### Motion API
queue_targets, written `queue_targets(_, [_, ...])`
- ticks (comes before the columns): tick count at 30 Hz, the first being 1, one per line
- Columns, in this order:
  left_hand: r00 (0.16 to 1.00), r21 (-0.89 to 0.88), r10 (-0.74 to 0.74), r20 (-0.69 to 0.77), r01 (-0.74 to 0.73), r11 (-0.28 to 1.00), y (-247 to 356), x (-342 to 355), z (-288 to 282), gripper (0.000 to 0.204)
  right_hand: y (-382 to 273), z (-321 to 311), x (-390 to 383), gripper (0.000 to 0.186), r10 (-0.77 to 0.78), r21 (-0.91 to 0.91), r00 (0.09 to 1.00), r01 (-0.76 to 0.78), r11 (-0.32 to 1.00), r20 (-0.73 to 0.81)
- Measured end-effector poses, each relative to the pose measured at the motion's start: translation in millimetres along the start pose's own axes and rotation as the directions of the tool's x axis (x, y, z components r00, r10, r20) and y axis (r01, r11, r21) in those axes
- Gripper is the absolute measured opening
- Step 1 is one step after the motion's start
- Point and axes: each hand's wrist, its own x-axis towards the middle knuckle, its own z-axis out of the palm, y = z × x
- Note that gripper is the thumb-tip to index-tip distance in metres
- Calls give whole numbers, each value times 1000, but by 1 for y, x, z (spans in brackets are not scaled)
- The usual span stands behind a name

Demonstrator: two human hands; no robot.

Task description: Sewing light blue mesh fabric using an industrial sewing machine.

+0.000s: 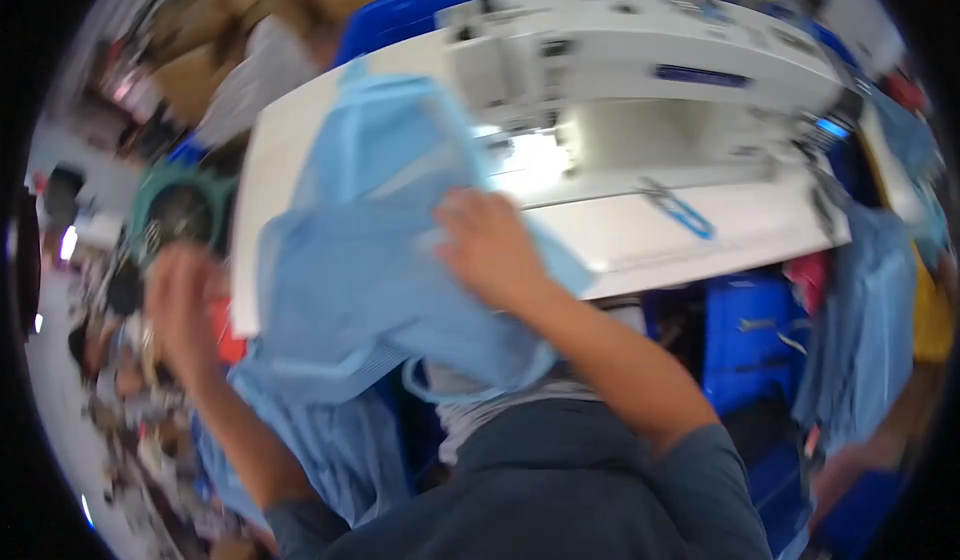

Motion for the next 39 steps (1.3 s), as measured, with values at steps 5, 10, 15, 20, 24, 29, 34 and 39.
queue_targets(5, [931,526,-347,115,239,816,-137,29,-66,30,-10,-8,8,47,20,10,997,-21,1000,75])
queue_targets(10, [677,274,-653,339,593,757,-156,51,0,35,-12,-6,-1,49,48,-52,994,-43,998,101])
queue_targets(15, [770,104,-450,452,456,884,-143,49,46,38,-13,-10,1,53,65,-44,991,-60,997,116])
queue_targets(20, [993,454,71,94,-107,884,-106,83,42,28,-15,-8,-6,57,50,-101,991,-37,994,127])
queue_targets(24, [819,732,539,195,-487,476,-55,126,51,29,-30,-14,-23,56,60,-85,985,-47,995,162])
queue_targets(29, [932,919,102,349,-361,155,-150,183,31,41,-36,-14,-26,53,40,-62,984,-30,998,172])
queue_targets(34, [736,769,-225,639,-601,219,-159,240,6,38,-44,-14,-22,52,23,-10,990,-22,1000,143])
queue_targets(39, [663,578,8,749,-660,480,12,197,169,18,-29,-15,-32,52,98,-34,989,-95,995,115])
